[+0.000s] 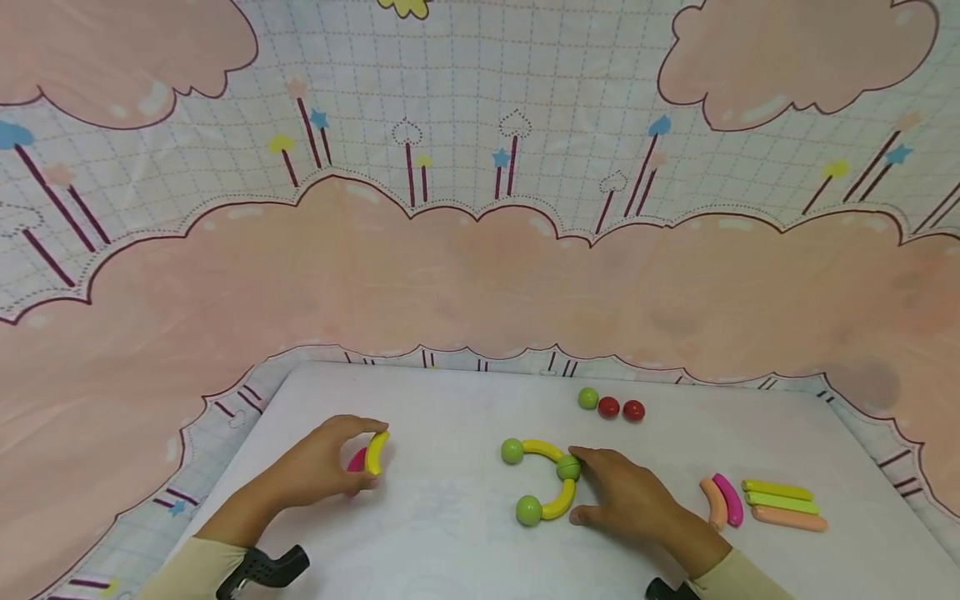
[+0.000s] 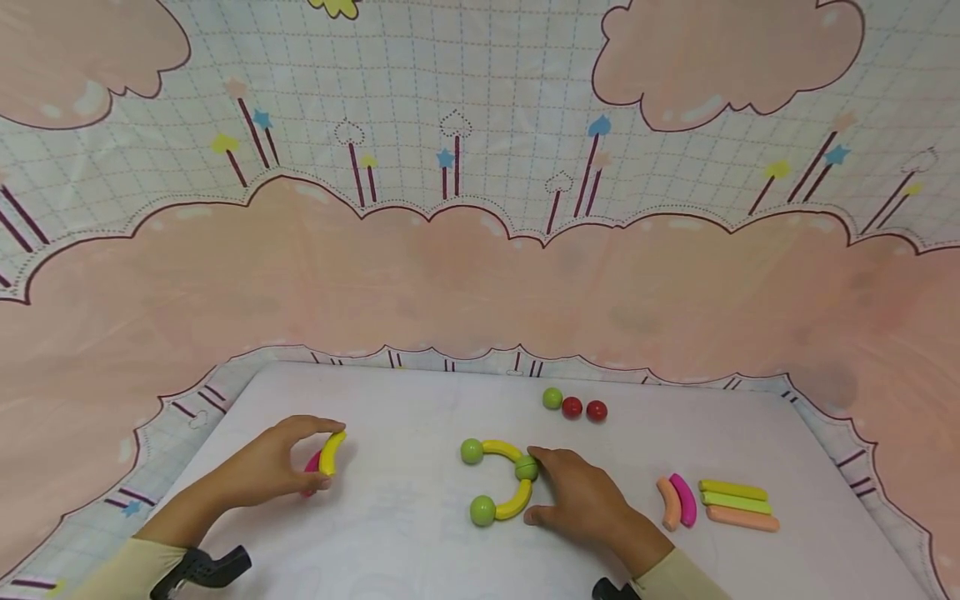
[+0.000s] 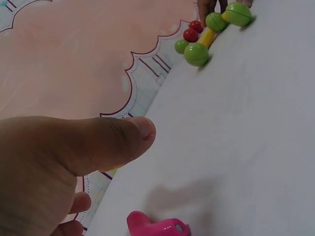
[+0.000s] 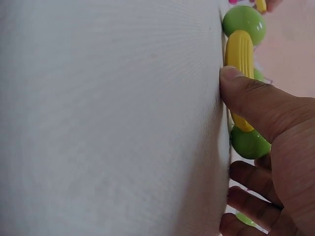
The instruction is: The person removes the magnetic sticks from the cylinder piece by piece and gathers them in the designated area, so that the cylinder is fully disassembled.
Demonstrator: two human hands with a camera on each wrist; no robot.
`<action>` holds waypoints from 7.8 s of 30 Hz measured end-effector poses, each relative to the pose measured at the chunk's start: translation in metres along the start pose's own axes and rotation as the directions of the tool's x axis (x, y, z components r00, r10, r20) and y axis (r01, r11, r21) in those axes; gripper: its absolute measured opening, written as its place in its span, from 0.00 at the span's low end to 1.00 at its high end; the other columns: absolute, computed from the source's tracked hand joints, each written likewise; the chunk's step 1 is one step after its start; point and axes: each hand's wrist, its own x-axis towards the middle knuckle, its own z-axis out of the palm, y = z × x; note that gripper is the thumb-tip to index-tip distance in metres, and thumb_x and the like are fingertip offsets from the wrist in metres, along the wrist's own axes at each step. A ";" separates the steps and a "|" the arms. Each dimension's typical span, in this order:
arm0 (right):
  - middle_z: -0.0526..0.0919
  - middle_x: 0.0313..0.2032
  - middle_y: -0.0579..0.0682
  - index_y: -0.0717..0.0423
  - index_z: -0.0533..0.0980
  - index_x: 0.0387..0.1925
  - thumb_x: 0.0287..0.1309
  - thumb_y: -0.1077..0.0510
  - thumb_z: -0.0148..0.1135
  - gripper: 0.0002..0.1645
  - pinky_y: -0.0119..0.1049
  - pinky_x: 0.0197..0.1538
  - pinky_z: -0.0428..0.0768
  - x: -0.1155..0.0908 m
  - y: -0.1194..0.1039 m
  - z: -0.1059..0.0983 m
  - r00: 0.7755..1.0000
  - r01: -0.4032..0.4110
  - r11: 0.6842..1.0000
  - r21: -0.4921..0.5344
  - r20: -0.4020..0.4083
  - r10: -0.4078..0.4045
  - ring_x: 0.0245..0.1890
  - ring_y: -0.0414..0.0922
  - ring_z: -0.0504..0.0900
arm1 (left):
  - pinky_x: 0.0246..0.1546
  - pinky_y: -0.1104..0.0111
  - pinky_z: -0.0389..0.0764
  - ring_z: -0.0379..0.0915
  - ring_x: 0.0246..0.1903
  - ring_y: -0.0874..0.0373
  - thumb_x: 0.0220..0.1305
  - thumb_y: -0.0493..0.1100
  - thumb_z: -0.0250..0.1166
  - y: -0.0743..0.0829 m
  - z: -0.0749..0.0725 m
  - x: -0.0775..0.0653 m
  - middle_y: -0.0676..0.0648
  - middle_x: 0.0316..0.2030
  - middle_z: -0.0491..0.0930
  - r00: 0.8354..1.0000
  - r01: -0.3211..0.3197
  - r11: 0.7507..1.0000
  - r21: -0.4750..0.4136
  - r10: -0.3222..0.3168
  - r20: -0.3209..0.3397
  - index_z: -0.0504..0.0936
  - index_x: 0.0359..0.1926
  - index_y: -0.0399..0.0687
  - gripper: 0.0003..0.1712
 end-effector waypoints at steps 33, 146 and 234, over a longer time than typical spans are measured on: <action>0.77 0.64 0.48 0.47 0.71 0.71 0.41 0.38 0.84 0.55 0.58 0.62 0.76 0.001 0.001 0.002 1.000 0.003 1.000 -0.001 -0.005 -0.003 0.66 0.52 0.74 | 0.64 0.35 0.63 0.64 0.66 0.33 0.47 0.47 0.84 -0.054 -0.005 -0.018 0.41 0.61 0.77 1.000 0.014 1.000 0.026 -0.015 0.012 0.81 0.63 0.48 0.40; 0.83 0.44 0.35 0.36 0.79 0.64 0.51 0.24 0.68 0.41 0.43 0.38 0.79 0.018 -0.017 0.006 0.993 0.066 0.983 -0.170 -0.084 -0.082 0.46 0.41 0.76 | 0.53 0.55 0.76 0.76 0.49 0.57 0.62 0.52 0.75 0.100 0.136 0.084 0.59 0.45 0.84 0.962 -0.250 0.947 0.203 0.267 -0.057 0.85 0.57 0.58 0.22; 0.82 0.44 0.37 0.44 0.76 0.66 0.53 0.27 0.68 0.44 0.46 0.45 0.82 0.012 -0.015 0.002 0.998 0.005 0.994 -0.112 -0.060 -0.012 0.46 0.40 0.78 | 0.57 0.48 0.77 0.78 0.54 0.43 0.64 0.42 0.73 0.008 0.051 0.121 0.41 0.53 0.84 0.963 0.004 0.986 -0.166 -0.048 -0.266 0.79 0.60 0.43 0.25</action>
